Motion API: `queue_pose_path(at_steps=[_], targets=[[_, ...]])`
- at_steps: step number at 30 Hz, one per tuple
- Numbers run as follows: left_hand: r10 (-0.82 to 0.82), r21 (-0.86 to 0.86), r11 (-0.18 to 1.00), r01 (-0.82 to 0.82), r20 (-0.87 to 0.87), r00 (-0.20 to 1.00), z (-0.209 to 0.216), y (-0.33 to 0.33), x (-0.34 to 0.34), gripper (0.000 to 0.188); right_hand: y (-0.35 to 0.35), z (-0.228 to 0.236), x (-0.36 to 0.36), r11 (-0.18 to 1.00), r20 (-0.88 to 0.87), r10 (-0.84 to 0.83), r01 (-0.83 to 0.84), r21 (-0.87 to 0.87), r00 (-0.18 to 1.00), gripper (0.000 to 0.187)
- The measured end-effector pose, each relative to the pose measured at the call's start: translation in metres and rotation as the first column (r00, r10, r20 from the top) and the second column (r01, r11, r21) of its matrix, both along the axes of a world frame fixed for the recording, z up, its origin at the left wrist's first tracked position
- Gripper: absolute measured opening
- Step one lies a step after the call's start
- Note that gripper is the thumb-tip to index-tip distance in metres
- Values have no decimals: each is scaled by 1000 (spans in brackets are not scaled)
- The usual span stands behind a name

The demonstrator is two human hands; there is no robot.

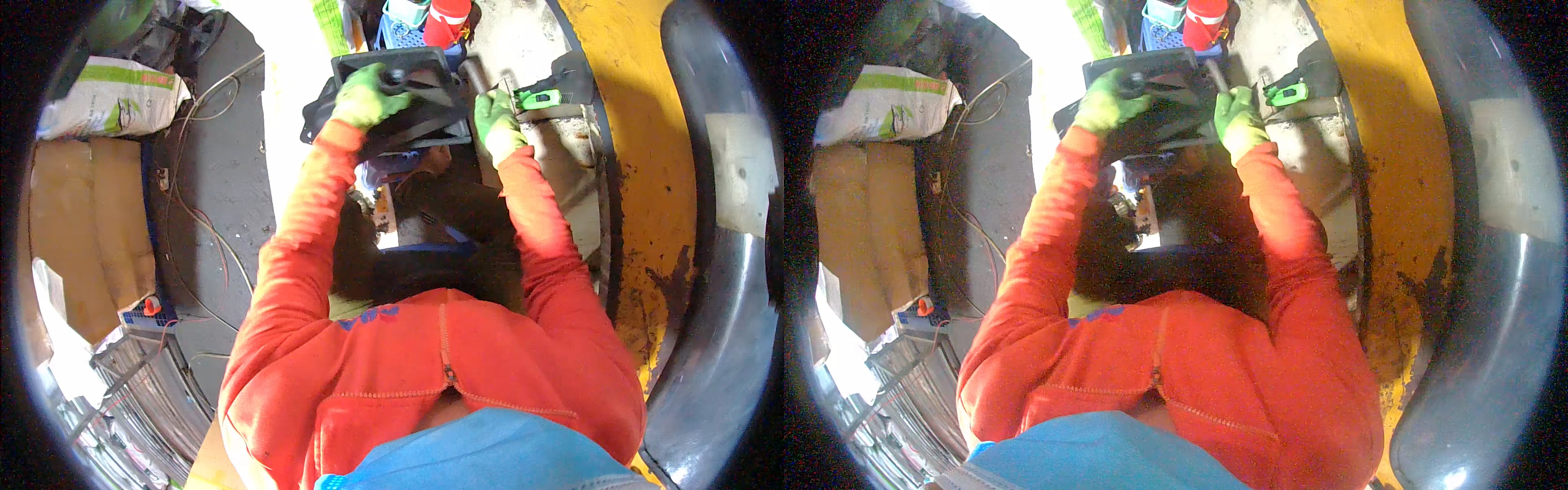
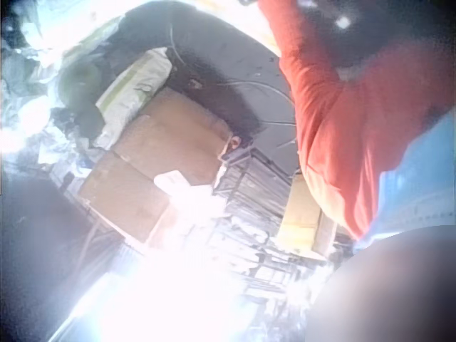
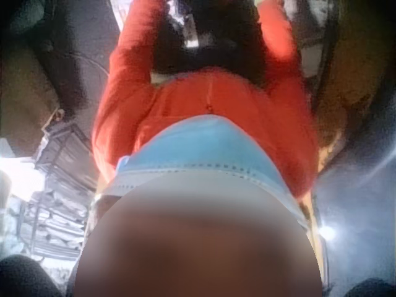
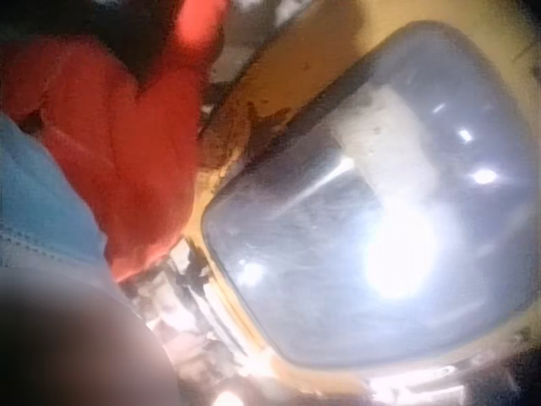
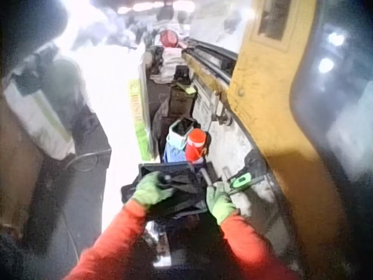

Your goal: The person ties a plastic bag, then puts on green gloves and uses a green scraper to clean a black metal part. They repeatedly scrape and wipe the part's surfaces, turning it over to access different sides.

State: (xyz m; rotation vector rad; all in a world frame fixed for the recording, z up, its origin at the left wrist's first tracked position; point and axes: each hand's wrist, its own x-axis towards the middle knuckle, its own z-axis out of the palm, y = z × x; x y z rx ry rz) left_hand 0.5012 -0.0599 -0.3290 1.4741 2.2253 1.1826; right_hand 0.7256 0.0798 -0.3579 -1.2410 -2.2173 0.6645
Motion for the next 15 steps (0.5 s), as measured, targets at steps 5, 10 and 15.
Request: queue_pose_path(at_steps=[5,10,15], targets=[[345,444,835,-325,38,938,35,-103,-16,38,-4,-45,-46,953,342,174,-70,-296,923,38],[378,456,708,-540,402,834,89,-226,-30,28,11,11,-31,876,-482,-329,72,-478,812,62],[68,577,488,-655,723,687,94,-284,-15,48,12,66,-30,688,-586,-705,183,-703,399,71]])
